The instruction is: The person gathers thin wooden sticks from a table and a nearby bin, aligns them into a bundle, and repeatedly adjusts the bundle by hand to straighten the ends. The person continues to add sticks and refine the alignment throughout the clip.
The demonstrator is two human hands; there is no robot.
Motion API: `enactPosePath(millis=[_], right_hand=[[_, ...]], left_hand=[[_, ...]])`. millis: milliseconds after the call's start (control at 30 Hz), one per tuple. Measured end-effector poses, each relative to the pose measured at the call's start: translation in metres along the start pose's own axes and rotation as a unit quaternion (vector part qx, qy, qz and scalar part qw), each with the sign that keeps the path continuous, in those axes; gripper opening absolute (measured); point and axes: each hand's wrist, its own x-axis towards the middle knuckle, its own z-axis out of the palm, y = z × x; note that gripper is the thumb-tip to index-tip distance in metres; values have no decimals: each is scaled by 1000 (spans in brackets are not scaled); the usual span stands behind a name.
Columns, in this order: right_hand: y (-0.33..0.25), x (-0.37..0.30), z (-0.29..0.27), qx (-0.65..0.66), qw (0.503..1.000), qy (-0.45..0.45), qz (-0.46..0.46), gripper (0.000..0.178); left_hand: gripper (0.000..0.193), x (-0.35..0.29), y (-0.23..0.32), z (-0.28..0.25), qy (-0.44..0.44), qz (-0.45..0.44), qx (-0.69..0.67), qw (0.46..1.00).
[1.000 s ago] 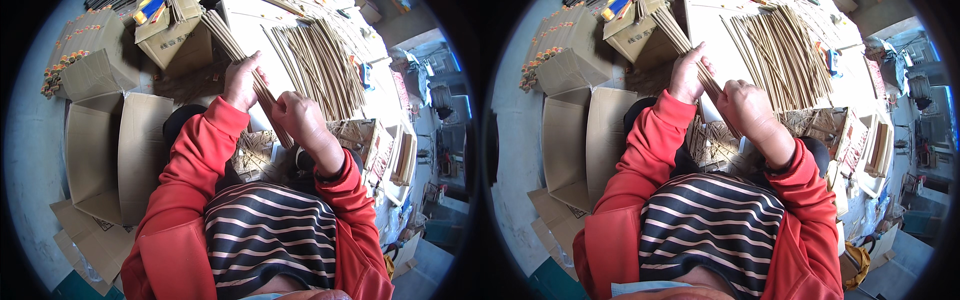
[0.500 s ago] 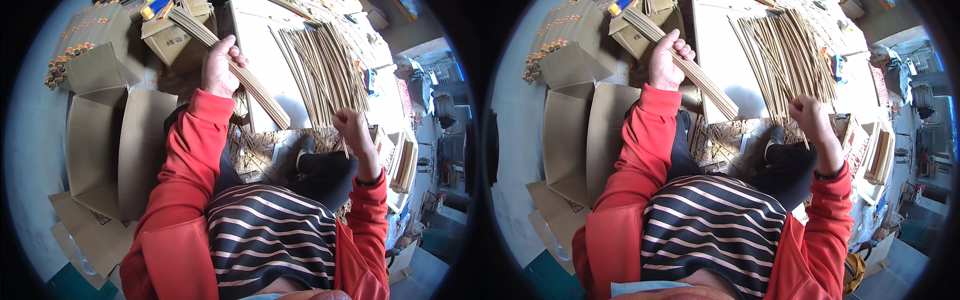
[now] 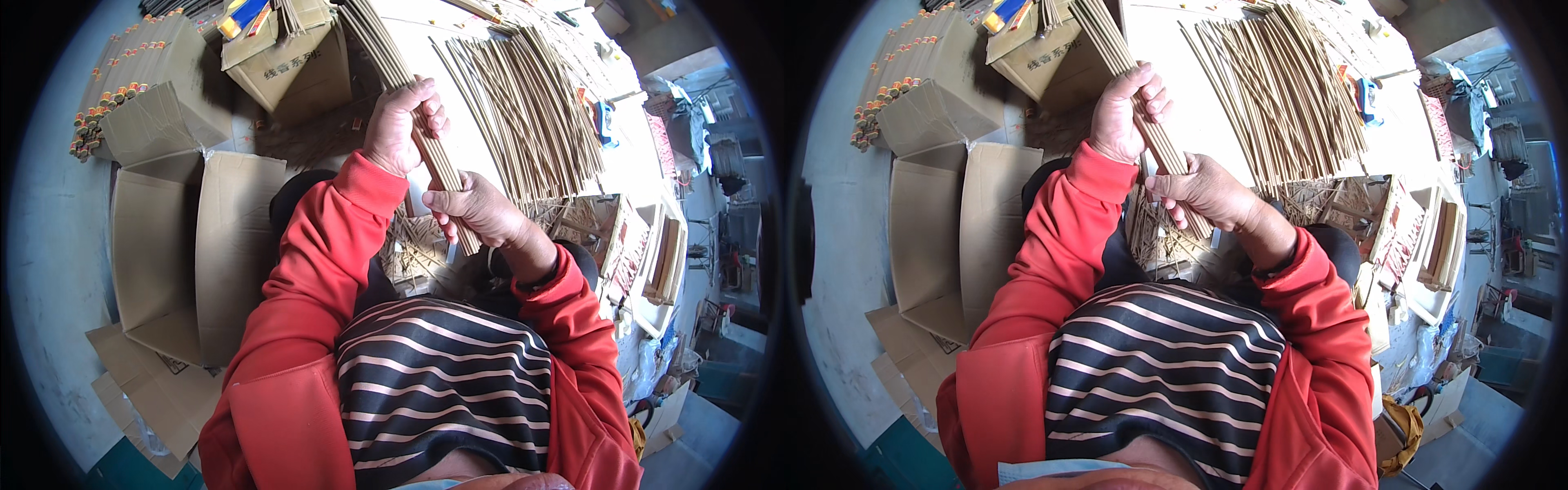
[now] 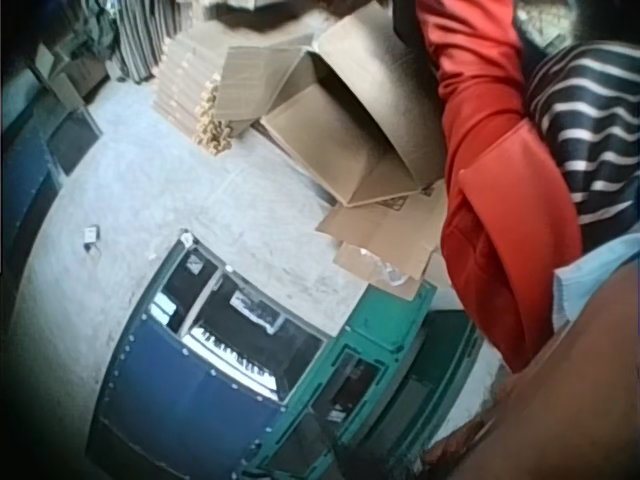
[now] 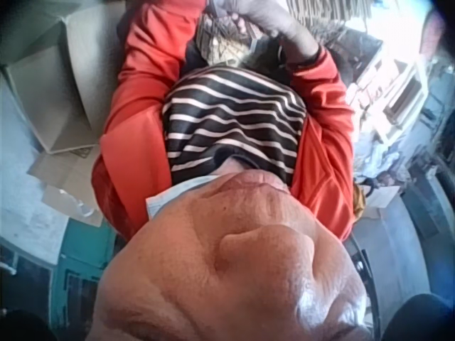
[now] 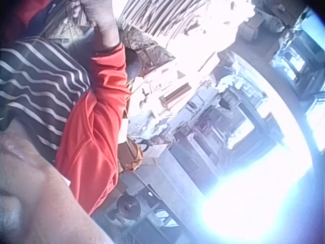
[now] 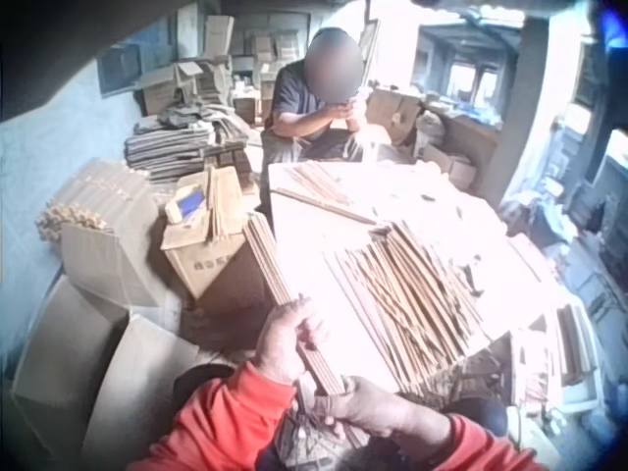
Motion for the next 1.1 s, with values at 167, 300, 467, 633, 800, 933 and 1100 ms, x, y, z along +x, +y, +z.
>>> enactPosePath(millis=[167,300,467,633,800,933,1100], right_hand=[[19,13,6,-536,774,297,-158,18],[18,17,14,-550,762,319,-122,21],[16,20,15,-591,727,329,-118,18],[18,17,12,-580,746,299,-131,21],[-1,8,10,-290,946,137,-50,17],[-5,7,9,-13,1000,20,7,10],[11,18,10,-416,873,243,-80,21]], left_hand=[[17,3,5,2,180,85,77,977],[13,3,6,0,196,146,95,965],[14,2,9,3,266,176,120,940],[16,1,18,-5,223,150,79,960],[16,1,18,-3,133,124,48,982],[18,-4,12,5,70,79,31,994],[17,2,5,2,191,89,108,972]])
